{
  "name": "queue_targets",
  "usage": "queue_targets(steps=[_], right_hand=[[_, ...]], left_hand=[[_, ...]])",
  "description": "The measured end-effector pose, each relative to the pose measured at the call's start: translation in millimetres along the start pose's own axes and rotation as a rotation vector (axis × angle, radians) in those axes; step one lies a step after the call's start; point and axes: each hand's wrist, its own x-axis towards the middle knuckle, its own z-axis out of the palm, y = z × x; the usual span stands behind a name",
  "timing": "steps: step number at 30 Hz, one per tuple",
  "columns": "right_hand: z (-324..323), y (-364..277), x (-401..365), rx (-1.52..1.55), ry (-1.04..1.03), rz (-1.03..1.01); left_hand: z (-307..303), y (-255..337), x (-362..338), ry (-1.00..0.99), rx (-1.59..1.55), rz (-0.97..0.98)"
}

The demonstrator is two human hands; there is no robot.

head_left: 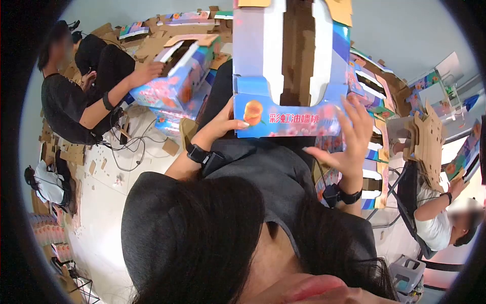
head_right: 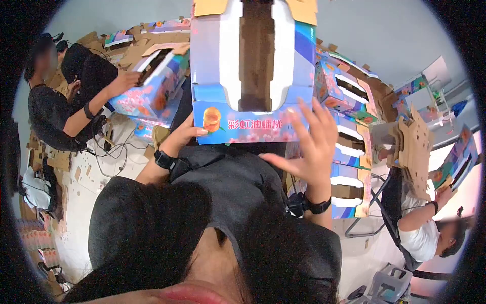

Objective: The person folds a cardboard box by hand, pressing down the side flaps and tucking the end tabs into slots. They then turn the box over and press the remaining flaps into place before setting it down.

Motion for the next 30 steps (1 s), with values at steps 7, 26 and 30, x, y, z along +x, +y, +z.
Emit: queue_targets(steps=[7, 26, 30], right_hand=[[46, -1, 15, 0.025, -0.241, -0.145], [-21, 137, -113, -0.259, 0.045, 0.485], [-40, 193, -157, -0.507, -0.108, 0.615]], left_hand=[[-3, 34, -6, -0.183, 0.163, -0.076], [-32, 53, -11, -0.102, 0.191, -0.180], [-39, 42, -6, -0.171, 0.191, -0.196]])
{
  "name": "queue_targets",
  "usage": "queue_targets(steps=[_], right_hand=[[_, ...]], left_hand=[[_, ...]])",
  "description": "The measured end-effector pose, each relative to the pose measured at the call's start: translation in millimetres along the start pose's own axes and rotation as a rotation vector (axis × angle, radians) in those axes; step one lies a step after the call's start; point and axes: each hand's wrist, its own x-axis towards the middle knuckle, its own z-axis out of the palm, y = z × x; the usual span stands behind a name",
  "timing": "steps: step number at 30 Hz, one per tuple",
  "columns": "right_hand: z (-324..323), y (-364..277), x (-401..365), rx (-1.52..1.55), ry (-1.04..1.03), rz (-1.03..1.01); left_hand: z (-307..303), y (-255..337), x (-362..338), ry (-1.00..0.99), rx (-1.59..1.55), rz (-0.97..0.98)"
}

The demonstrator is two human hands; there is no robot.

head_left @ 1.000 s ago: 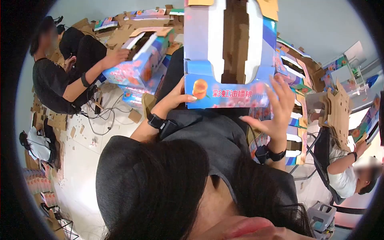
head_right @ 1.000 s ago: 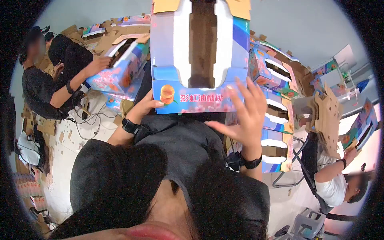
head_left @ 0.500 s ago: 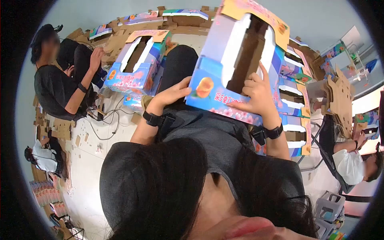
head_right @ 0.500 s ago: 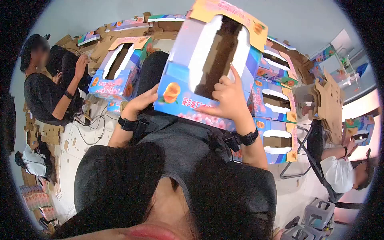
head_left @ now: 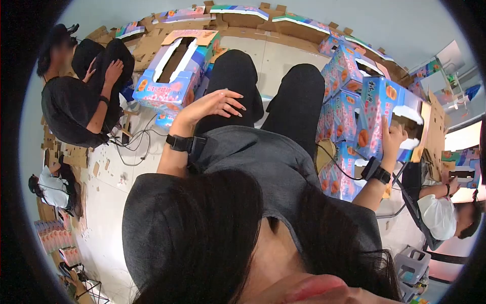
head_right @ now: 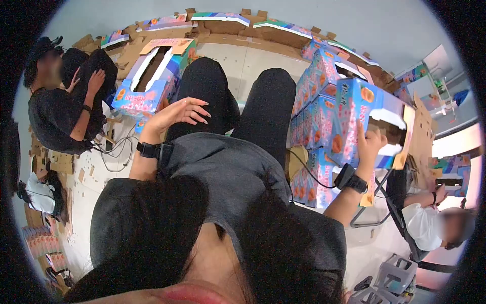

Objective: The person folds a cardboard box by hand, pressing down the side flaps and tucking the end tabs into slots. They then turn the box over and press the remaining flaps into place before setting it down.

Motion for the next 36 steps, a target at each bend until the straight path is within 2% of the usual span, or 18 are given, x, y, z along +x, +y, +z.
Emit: queue_targets(steps=[5, 9, 10, 13, 14, 17, 18, 22, 25, 29, 30, 36], right_hand=[[18, 37, 6, -0.145, -0.209, 0.147], [52, 44, 12, -0.191, -0.210, 0.046], [59, 43, 17, -0.201, -0.283, 0.073], [98, 52, 19, -0.245, -0.239, 0.035], [102, 52, 21, -0.318, -0.393, 0.055], [128, 43, 5, -0.486, -0.405, 0.108], [132, 39, 5, -0.496, -0.552, 0.264], [135, 17, -19, -0.362, -0.400, 0.600], [127, -3, -54, -0.231, -0.267, 0.707], [137, -9, -93, -0.013, -0.201, 0.597], [136, -11, -91, -0.109, -0.237, 0.586], [138, -1, -75, -0.126, -0.291, 0.589]], left_hand=[[1, 5, 3, 0.017, 0.021, -0.022], [9, 10, 3, 0.044, 0.015, -0.062], [10, 9, 2, 0.039, 0.018, -0.064], [8, 3, 1, 0.029, 0.015, -0.049], [7, 1, 1, 0.025, 0.011, -0.039], [11, 6, 0, 0.053, -0.001, -0.060], [11, 5, -1, 0.062, -0.005, -0.056], [-2, -9, 3, 0.029, -0.060, -0.054], [-1, -9, 2, 0.015, -0.078, -0.070], [2, -5, 2, 0.044, -0.053, -0.081], [2, -4, 2, 0.046, -0.053, -0.085], [6, -3, 1, 0.076, -0.053, -0.084]])
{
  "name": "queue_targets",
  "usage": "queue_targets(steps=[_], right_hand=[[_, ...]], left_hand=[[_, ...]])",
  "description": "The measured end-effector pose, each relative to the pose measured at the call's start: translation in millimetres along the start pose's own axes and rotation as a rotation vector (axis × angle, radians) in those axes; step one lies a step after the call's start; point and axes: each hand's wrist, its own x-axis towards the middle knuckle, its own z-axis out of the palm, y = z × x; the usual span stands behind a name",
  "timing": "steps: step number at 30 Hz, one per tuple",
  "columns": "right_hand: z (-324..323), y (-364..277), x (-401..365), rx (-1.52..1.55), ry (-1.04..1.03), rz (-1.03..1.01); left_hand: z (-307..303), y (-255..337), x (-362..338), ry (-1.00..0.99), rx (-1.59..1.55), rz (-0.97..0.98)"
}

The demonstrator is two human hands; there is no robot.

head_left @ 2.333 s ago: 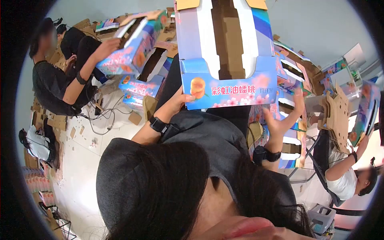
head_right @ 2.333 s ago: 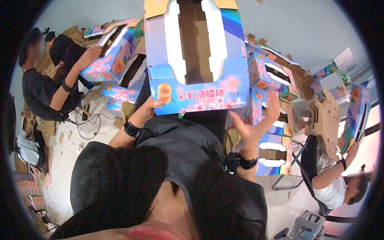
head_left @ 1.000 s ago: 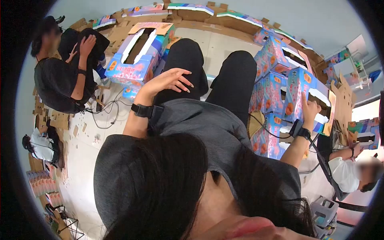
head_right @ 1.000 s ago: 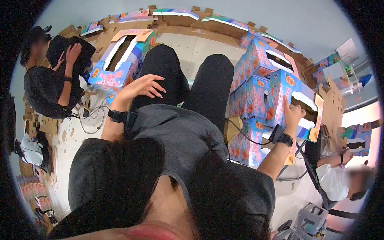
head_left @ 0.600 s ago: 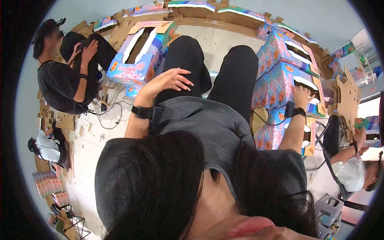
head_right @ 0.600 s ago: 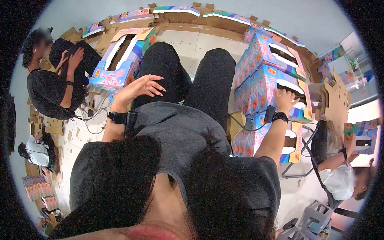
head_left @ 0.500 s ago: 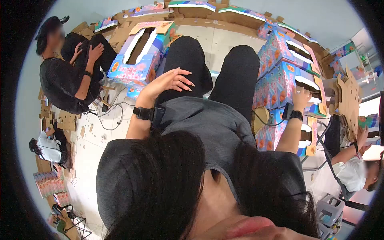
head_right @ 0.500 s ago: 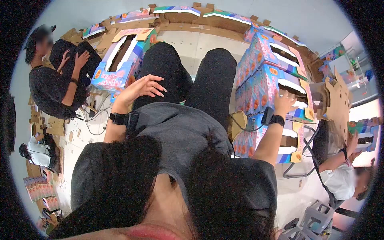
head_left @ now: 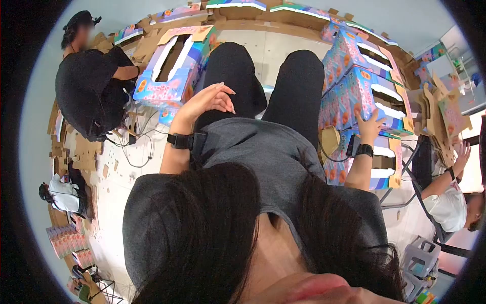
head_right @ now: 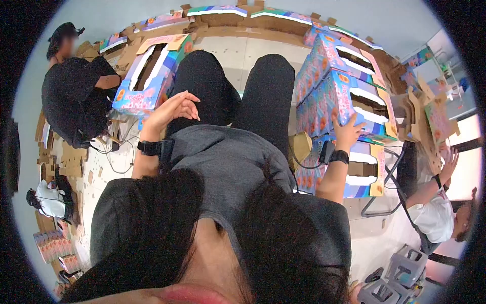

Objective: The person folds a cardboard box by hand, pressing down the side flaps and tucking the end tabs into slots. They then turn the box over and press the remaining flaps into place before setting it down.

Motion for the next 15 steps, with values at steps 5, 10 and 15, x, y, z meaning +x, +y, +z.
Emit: queue_targets(steps=[5, 10, 15], right_hand=[[11, 6, 5, 0.043, 0.024, -0.019], [15, 14, 1, 0.057, 0.059, -0.057], [-1, 0, -1, 0.043, -0.027, 0.001]], left_hand=[[3, -1, -4, 0.036, -0.003, 0.034], [0, -5, -1, 0.034, -0.015, 0.061], [3, -3, -3, 0.121, -0.043, 0.103]])
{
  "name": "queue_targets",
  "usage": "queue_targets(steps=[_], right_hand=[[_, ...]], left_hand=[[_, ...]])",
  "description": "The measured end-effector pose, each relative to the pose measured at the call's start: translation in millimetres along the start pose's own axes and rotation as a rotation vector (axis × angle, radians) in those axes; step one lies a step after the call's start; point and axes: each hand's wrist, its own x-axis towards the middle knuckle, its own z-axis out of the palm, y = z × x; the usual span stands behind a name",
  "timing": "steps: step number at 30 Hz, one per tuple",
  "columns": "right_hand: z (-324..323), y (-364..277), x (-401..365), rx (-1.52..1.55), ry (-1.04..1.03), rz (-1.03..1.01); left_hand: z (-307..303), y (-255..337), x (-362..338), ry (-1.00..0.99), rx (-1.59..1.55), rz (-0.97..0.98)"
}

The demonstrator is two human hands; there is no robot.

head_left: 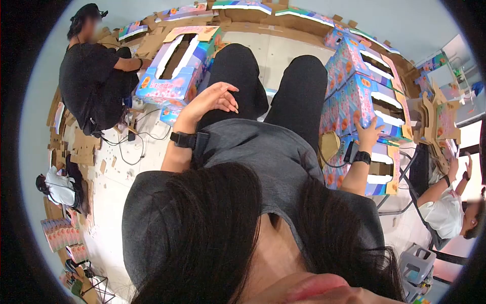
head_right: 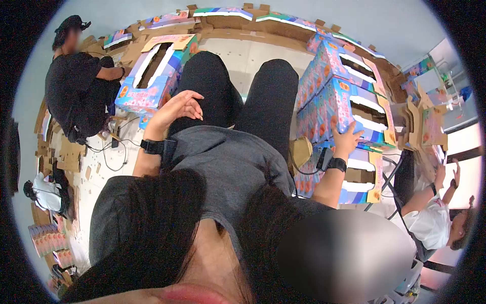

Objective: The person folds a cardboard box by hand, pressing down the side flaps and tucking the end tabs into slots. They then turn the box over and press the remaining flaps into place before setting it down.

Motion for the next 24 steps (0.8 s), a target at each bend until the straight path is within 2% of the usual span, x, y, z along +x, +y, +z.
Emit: queue_targets(steps=[2, 3, 6, 7, 10, 12, 13, 17, 18, 20, 22, 23, 24], right_hand=[[-10, -6, -6, 0.055, -0.037, 0.025], [-19, -10, -9, 0.105, -0.053, 0.031], [-14, 5, -3, 0.167, -0.062, -0.033], [-13, 10, -2, 0.172, -0.061, -0.067], [-16, 18, -6, 0.114, -0.117, -0.139], [-14, 18, -16, 0.159, 0.004, -0.234], [-25, 8, -23, 0.191, 0.032, -0.256], [-59, -32, -40, 0.229, 0.088, -0.301], [-66, -43, -44, 0.276, 0.114, -0.325], [-79, -64, -55, 0.369, 0.170, -0.369], [-83, -75, -59, 0.427, 0.128, -0.408], [-80, -75, -59, 0.419, 0.087, -0.422], [-77, -76, -60, 0.411, 0.043, -0.434]], left_hand=[[10, 6, -6, 0.151, 0.022, 0.105], [6, 4, -3, 0.241, 0.008, 0.298], [-40, 10, 11, 0.671, -0.005, 0.527], [-56, 18, 8, 0.774, 0.073, 0.558], [-110, 37, 9, 0.899, 0.181, 0.501], [-129, 54, 9, 1.007, 0.232, 0.410], [-139, 57, 13, 1.002, 0.213, 0.393], [-212, 9, 50, 1.042, 0.744, 0.386], [-202, 6, 49, 0.998, 1.001, 0.505], [-210, -22, 55, 0.902, 1.213, 0.457], [-191, -39, 56, 0.874, 1.319, 0.443], [-203, -55, 59, 0.851, 1.366, 0.361], [-209, -63, 64, 0.900, 1.330, 0.191]])
